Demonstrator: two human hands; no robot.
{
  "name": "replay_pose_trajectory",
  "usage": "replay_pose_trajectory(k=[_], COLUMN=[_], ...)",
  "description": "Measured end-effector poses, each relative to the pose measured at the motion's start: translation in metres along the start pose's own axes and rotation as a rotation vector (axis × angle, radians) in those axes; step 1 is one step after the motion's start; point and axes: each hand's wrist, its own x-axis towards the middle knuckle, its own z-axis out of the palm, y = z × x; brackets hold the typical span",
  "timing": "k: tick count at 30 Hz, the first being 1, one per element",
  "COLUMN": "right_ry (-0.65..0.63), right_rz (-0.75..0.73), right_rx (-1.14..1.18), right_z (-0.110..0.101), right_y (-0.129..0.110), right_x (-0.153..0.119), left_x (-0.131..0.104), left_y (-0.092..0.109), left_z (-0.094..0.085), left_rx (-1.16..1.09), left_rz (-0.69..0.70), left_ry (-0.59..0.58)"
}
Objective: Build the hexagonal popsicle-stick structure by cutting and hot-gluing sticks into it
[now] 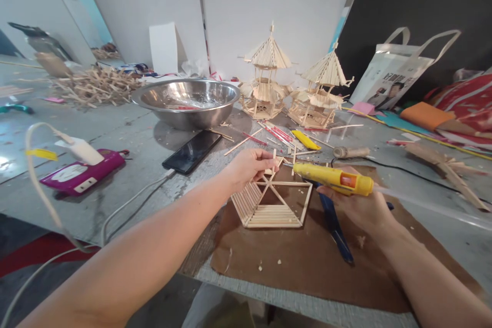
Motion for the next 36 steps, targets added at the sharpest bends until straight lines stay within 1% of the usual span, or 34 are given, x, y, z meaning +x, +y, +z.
replay_pose_trajectory(k=[4,8,14,19,24,29,32,34,36], right_ry=[-0.063,-0.088,-0.074,-0.074,-0.086,-0.079,-0.102,-0.125,-0.154], right_rz=[-0.040,-0.088,-0.172,-0.186,-0.221,-0.228,-0.217,-0.173,-0.096], right_rx=[-0.158,-0.295,-0.383,-0.432,-0.474,-0.457,-0.439,-0.419,-0.366], right_z=[0.000,0.000,0.000,0.000,0.001,0.002,0.002,0.002,0.002], right_y=[-0.006,-0.015,-0.021,-0.019,-0.015,-0.013,-0.013,-0.014,-0.015], right_x=[-0.004,-0.002,-0.001,-0.002,-0.003,-0.003,-0.004,-0.003,-0.002], left_x=[0.001,0.000,-0.002,-0.003,-0.002,-0.002,-0.001,0.000,0.000], left_y=[0.001,0.001,0.002,0.002,0.001,0.001,0.001,0.001,0.001], left_z=[0.001,0.003,0.005,0.005,0.005,0.006,0.005,0.004,0.003], left_rx=[-0.160,-0.237,-0.224,-0.207,-0.217,-0.224,-0.228,-0.226,-0.210], left_rz=[-0.028,-0.059,-0.057,-0.044,-0.054,-0.060,-0.054,-0.048,-0.030], left_ry=[0.013,0.018,0.020,0.013,0.041,0.043,0.044,0.044,0.052])
